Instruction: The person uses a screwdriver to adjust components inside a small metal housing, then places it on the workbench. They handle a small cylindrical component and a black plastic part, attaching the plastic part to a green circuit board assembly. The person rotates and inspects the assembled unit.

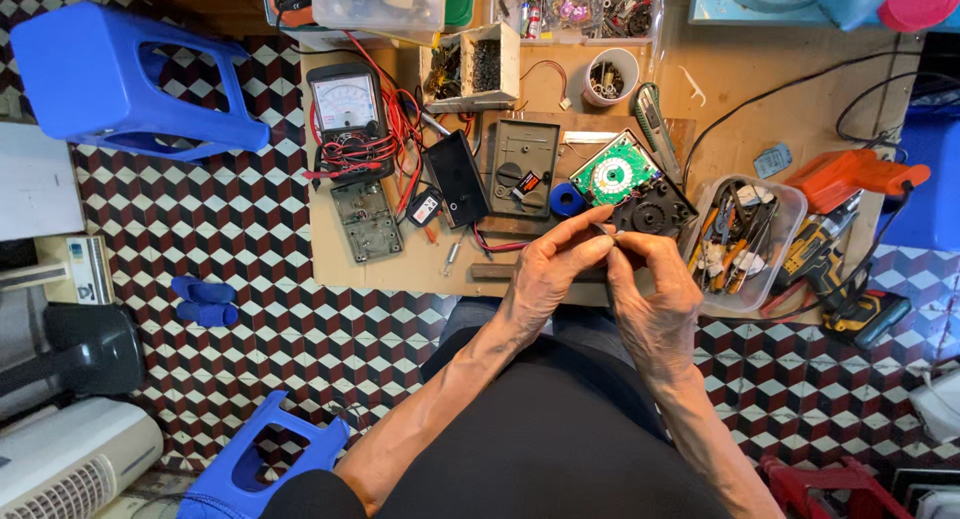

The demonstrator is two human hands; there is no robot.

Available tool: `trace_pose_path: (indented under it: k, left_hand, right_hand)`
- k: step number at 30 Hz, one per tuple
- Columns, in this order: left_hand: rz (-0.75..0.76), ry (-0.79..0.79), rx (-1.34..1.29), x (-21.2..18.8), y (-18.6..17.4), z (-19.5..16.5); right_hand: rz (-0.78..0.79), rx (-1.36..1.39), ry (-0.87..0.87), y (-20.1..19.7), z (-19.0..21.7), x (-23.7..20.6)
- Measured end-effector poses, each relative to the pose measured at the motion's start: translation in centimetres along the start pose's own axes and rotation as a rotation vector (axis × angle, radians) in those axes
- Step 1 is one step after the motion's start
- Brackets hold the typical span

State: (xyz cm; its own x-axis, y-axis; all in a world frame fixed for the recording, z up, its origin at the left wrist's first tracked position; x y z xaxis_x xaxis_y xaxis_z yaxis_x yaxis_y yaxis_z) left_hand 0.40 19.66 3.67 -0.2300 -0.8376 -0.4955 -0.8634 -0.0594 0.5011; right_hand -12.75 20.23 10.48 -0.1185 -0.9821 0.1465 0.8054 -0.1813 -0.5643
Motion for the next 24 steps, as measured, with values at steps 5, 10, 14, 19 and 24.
trace_pose_path:
  k: [5, 10, 14, 19, 24]
  left_hand:
    - [-0.036, -0.040, -0.005, -2.7, -7.3, 0.2]
    - [-0.187, -0.099, 0.006, -3.9, -14.8, -0.7]
    - [-0.167, -0.039, 0.001, -3.9, -17.9, -2.5]
    - [-0.170, -0.029, 0.028, -3.8, -19.0, -4.2]
    - [-0.140, -0.077, 0.078, -4.2, -18.3, -4.5]
  right_hand:
    - [0.112, 0.144, 0.050, 5.2, 1.4, -3.9]
    - [0.078, 0.222, 0.276, 10.5, -1.8, -7.8]
    - [-0.081, 0.215, 0.665, 13.9, -8.4, -8.5]
    - [-0.202, 0.224, 0.756, 16.8, -13.1, -7.8]
    - [-0.249, 0.248, 0.875, 15.6, -12.2, -10.6]
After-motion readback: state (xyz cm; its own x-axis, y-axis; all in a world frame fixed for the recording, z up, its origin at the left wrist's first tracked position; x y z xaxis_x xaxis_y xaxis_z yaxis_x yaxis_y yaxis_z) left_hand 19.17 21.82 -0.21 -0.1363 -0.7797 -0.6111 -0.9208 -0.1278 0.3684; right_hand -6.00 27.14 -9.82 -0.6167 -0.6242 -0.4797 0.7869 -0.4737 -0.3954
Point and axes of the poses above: each hand's wrist, its own x-axis towards the middle knuckle, its own y-axis out of the palm, z = x × y, the point moved 3 cm from there along x, towards the middle knuckle, and after that the axes turned 4 degrees about -z, right-handed, at the moved point
